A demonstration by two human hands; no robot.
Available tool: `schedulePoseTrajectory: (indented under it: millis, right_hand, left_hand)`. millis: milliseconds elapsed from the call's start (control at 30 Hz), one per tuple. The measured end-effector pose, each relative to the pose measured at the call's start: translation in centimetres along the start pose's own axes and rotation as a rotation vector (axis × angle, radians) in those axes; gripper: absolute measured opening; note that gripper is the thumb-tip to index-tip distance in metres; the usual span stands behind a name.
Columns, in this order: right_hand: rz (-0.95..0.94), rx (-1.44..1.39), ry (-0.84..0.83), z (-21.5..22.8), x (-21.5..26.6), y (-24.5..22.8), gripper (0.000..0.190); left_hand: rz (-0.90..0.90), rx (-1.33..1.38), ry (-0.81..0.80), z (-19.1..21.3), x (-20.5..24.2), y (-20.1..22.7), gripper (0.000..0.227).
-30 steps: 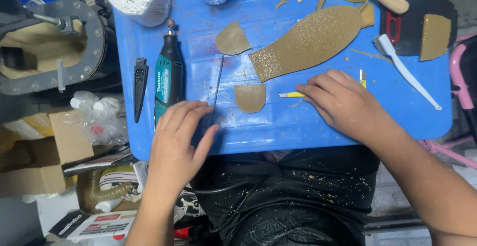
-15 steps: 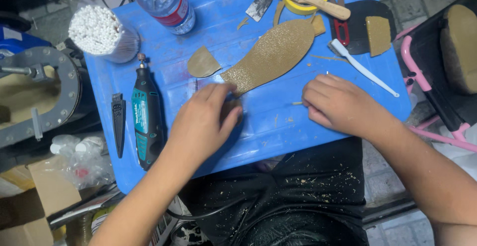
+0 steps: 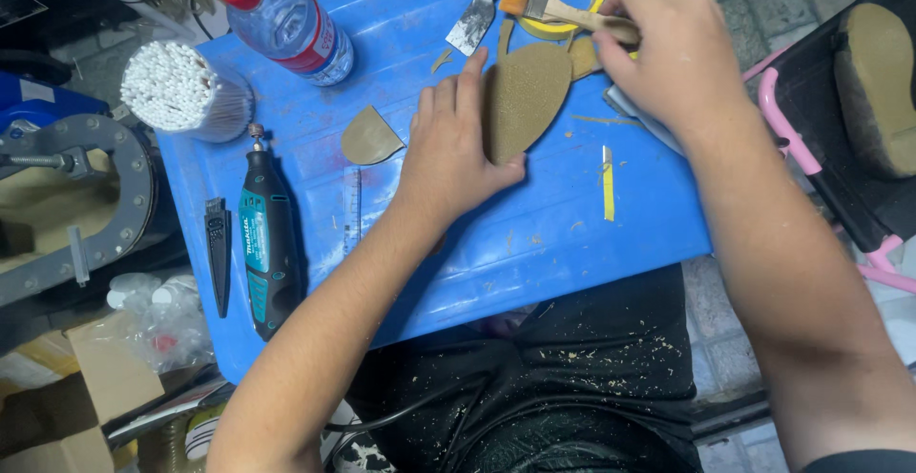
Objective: The person separates a shoe insole from a white backing sheet and places it on a blue workbench. They use a ruler and a utility knife to cut the insole into smaller pieces. The person then uses a rotary tool to grind and shape the edges of the cut pieces. Finally, they fit the modified pieces onto a shoe sole to check alignment.
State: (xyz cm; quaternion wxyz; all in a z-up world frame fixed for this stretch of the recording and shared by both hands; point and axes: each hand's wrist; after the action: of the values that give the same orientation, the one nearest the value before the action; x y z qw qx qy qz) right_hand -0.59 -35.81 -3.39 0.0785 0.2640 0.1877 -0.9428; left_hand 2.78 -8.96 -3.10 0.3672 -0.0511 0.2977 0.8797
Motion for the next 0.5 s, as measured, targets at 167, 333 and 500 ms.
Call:
schedulePoseTrajectory:
  millis: [167,333,500]
  right_hand:
    - [-0.065,-0.026,-0.024,-1.7,-0.4,0.3,0.021]
    - [-0.076,-0.198,0.021,-1.7,0.0,1.3,0.016]
    - [-0.060,-0.293,0.093,1.9,2.9,3.5,0.014]
  left_hand:
    - [-0.070,0.027,0.158,2.8,0.1,-1.0,0.093]
    - [0.011,-0.093,0.270,2.7,-3.0,-4.8,0.077]
    - [0.190,-0.277,0.221,-1.2,-6.8,-5.8,0.078]
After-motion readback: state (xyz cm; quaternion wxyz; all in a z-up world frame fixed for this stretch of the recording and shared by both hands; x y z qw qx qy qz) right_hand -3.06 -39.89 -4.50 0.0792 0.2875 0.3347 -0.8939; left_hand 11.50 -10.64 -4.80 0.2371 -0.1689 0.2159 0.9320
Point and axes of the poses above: each hand's wrist, its own x-axis away from the middle knuckle, its own z-axis out of the back of the hand, y = z × x, and after that the axes turned 4 degrees about -z, right-handed
